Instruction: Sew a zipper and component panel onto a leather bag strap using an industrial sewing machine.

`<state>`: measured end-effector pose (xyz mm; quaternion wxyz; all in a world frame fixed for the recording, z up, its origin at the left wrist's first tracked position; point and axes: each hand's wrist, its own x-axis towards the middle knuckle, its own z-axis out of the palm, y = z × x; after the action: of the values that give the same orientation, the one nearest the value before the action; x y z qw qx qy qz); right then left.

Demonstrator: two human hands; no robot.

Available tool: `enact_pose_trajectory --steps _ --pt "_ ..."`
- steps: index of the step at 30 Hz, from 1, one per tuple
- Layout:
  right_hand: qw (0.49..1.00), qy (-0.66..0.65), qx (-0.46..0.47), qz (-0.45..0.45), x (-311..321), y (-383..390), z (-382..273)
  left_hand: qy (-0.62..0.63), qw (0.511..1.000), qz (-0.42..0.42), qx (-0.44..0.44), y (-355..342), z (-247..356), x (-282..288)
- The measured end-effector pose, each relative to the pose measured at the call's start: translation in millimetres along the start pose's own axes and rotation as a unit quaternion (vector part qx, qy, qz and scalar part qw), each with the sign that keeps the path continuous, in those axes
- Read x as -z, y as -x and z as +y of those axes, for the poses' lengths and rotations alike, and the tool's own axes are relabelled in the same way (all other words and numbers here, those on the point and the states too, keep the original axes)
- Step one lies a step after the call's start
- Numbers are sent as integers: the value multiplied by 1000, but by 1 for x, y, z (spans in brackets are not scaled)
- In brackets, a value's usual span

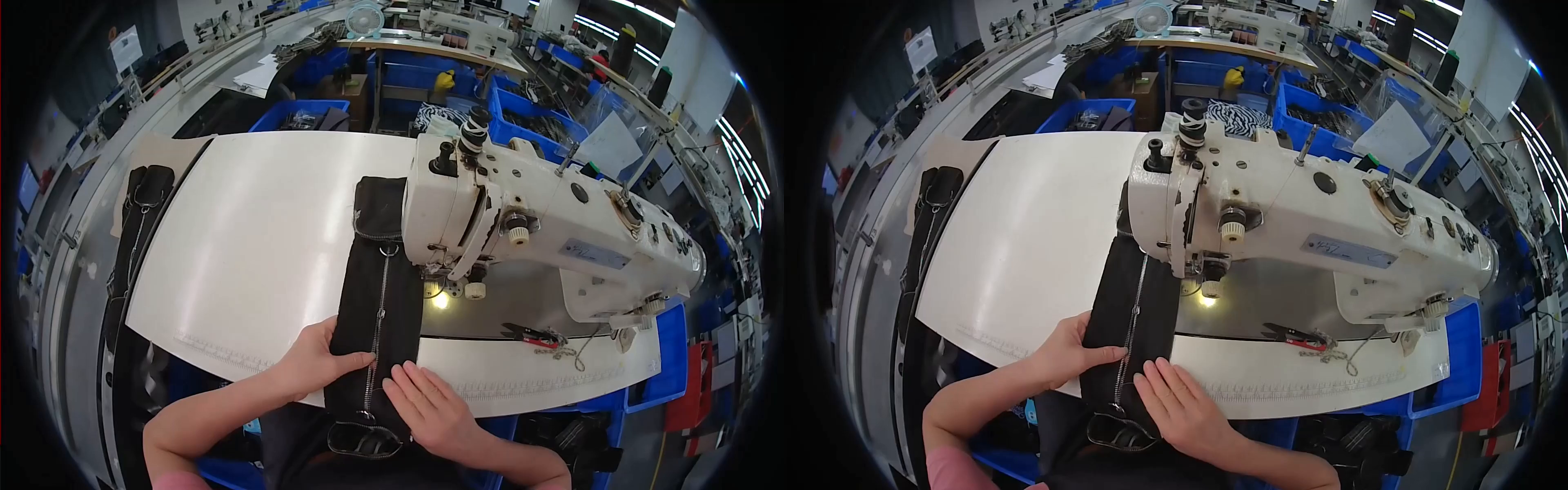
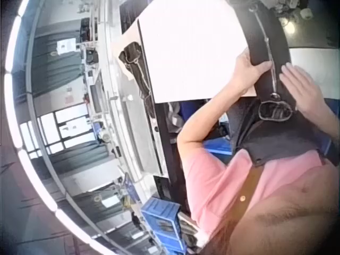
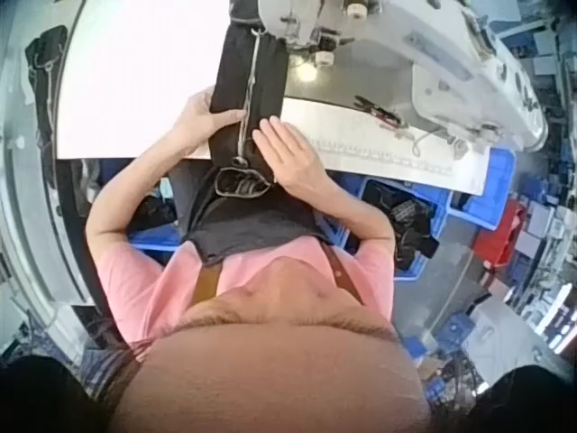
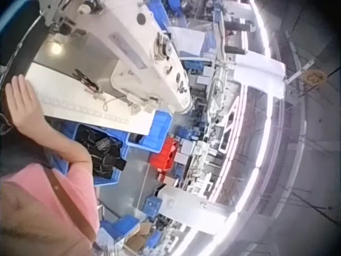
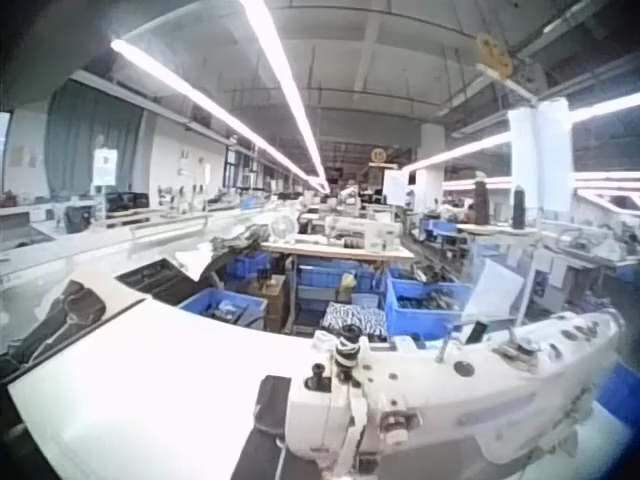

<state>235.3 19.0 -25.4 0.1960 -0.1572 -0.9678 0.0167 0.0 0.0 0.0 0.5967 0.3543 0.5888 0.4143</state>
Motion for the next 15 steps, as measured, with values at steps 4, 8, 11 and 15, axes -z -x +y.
enact_pose_trajectory --steps 4,8,11,15 --pt "1000 -10 -4 -5 5 -8 14 -3 1000 -5 -13 -13 3 1" --pt "1000 -16 11 -9 3 -16 30 0 999 -7 -49 -28 5 4" --pt "1000 -2 15 -20 7 -24 36 -42 999 -9 -32 -40 12 10" --pt "1000 16 16 -13 1 -30 48 -35 998 -35 -25 -56 16 17"
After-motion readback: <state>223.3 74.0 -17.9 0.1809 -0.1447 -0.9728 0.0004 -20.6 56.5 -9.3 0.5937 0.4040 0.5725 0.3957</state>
